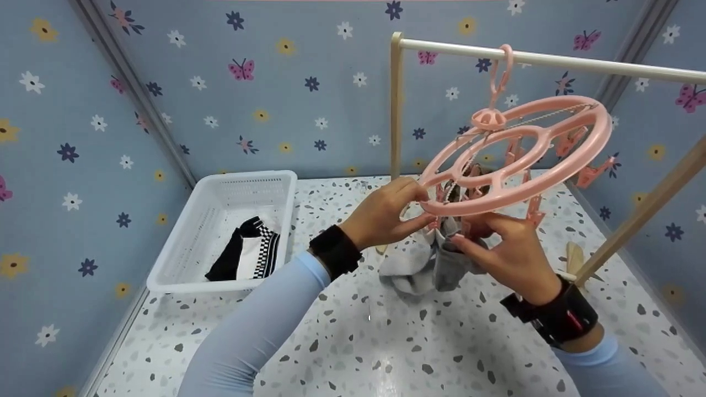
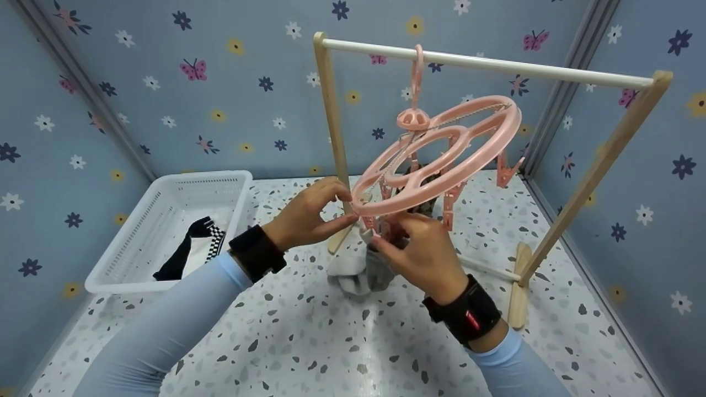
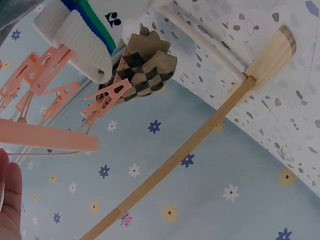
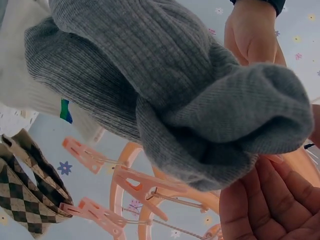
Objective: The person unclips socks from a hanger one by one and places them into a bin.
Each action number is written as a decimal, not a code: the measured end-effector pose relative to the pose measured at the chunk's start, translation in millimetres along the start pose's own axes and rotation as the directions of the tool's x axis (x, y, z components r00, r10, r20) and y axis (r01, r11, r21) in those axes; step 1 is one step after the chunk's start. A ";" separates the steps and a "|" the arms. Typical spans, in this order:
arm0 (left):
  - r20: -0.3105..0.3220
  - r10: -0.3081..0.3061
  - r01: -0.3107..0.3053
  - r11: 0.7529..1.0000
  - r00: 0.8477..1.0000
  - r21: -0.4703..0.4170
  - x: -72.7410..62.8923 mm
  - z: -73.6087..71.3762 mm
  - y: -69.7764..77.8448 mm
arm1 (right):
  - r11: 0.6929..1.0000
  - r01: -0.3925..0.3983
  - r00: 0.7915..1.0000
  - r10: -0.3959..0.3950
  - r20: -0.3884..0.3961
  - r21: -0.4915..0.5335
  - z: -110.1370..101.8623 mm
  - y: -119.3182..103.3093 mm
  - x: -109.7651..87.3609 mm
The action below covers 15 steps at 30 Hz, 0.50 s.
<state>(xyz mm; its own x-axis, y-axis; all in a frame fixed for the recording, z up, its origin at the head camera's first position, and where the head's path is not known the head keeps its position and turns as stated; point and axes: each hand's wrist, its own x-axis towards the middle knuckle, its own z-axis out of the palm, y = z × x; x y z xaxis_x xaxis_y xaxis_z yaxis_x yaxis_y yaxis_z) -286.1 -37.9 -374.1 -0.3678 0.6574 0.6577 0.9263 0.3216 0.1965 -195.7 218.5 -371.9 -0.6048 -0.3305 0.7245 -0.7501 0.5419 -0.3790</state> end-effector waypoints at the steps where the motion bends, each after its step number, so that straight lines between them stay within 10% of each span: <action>1: -0.007 -0.013 0.012 1.000 1.000 -0.021 -2.4 1.6 -0.2 | 1.000 -0.001 1.000 0.001 -0.002 -0.001 0.0 0.0 -0.1; 8: 0.069 -0.065 0.079 0.968 0.996 -0.237 -16.1 16.8 1.3 | 1.000 -0.013 1.000 0.013 -0.009 -0.025 -1.1 -0.7 -1.3; 15: 0.184 -0.122 0.191 0.883 0.975 -0.429 -25.9 34.5 6.5 | 1.000 -0.011 1.000 0.010 -0.021 -0.030 -1.3 -1.3 -1.5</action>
<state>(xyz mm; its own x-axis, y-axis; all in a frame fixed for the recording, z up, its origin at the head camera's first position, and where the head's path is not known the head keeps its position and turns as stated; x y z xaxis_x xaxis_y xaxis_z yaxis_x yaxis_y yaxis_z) -273.4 -29.3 -415.0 -0.4867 0.7273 0.4838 0.7828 0.1173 0.6112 -193.5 219.3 -371.8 -0.6067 -0.3085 0.7326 -0.7353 0.5681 -0.3697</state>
